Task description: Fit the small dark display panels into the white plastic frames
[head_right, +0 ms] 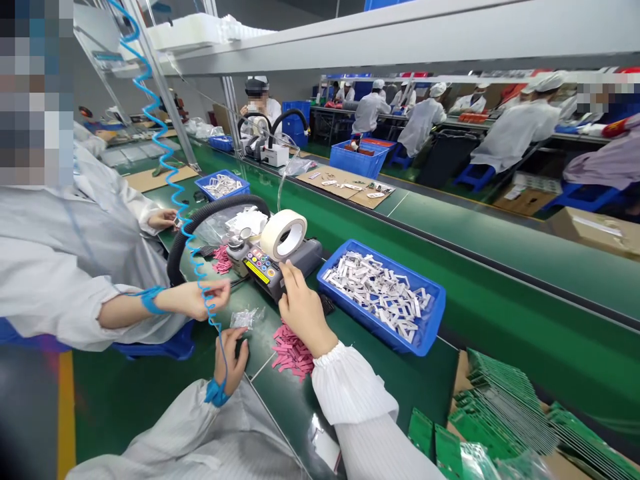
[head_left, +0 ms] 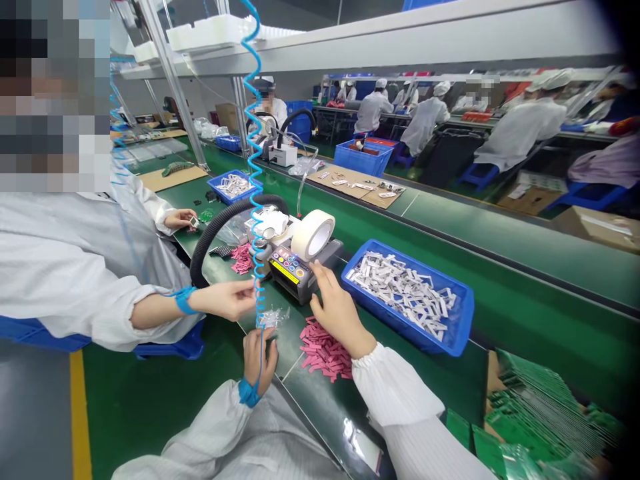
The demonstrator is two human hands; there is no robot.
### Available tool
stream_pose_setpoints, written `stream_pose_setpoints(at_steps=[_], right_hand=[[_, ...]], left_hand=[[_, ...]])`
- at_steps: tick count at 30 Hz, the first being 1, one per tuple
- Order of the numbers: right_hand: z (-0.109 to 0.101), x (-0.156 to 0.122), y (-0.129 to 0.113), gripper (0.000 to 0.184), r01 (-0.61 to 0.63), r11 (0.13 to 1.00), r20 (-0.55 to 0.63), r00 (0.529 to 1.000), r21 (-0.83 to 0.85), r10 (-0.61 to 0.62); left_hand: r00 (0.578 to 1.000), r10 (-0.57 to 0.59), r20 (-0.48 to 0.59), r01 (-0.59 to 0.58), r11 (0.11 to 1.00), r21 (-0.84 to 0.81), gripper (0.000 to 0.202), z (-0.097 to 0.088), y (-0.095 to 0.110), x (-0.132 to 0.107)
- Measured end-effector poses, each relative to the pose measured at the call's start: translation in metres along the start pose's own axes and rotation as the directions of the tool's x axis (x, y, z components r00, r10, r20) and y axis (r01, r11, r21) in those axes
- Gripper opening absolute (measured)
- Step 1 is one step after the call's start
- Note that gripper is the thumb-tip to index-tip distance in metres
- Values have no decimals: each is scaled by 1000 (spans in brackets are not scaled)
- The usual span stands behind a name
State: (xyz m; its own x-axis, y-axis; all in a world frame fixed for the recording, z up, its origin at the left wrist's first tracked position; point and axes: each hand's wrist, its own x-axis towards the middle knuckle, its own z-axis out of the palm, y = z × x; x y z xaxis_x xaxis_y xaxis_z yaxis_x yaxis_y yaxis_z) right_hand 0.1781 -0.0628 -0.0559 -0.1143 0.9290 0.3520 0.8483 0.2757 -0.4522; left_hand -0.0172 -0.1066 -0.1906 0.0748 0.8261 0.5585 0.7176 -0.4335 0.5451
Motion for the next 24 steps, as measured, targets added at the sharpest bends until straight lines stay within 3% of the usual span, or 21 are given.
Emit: stream_pose_setpoints(at_steps=[17,21,24], right_hand=[[0,2,-6,54,-46,984,38,998,-174,54],[2,1,-4,56,-19,974,15,1000,-224,23],[6,1,1,61,4,955,20,1000,-295,2]], left_hand=[[1000,-12,1,12,1000,-11,21,-2,3,3],[996,15,-84,-16,1000,-13,20,1,6,0],[986,34,-162,-37,999,-12,21,14,2,-5]])
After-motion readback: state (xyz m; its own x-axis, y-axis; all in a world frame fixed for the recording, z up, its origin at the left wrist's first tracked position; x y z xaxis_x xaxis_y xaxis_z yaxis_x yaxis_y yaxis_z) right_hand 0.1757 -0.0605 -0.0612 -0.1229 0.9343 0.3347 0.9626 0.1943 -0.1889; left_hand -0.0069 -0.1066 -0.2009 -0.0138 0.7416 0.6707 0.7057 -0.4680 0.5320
